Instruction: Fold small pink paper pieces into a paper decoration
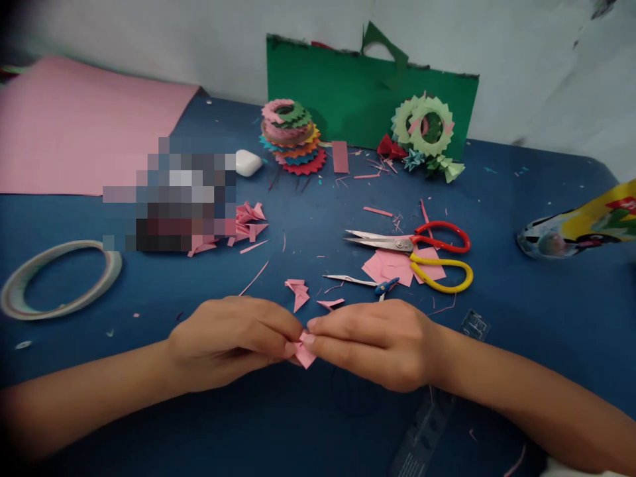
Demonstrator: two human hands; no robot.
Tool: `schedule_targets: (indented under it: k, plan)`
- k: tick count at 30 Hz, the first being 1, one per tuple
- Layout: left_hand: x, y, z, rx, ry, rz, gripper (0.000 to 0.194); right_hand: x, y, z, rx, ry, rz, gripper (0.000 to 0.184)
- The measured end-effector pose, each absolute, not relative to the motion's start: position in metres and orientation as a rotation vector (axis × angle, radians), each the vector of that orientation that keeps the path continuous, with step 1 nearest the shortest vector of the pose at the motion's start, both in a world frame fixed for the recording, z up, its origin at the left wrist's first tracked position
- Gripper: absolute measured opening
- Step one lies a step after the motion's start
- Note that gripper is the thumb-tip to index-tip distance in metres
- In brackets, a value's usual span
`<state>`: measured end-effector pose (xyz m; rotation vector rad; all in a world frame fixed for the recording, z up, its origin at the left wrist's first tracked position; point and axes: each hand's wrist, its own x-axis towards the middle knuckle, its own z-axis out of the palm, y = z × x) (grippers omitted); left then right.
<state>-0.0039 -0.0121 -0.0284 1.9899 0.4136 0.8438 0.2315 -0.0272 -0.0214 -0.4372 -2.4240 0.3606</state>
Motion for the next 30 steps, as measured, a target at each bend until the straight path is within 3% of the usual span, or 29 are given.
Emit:
schedule_targets:
  k: [10, 17, 30]
  plan:
    - [0.006, -0.016, -0.031, 1.496, 0.565, 0.725, 0.028, 0.231, -0.03, -0.018, -0.379, -2.43, 0.326, 0.023]
    - [0.006, -0.016, -0.03, 1.543, 0.514, 0.705, 0.016, 0.232, -0.026, -0.006, -0.33, -2.537, 0.357, 0.027]
    - [0.005, -0.016, -0.031, 1.74, 0.33, 0.869, 0.012, 0.226, -0.023, 0.001, -0.312, -2.427, 0.428, 0.007]
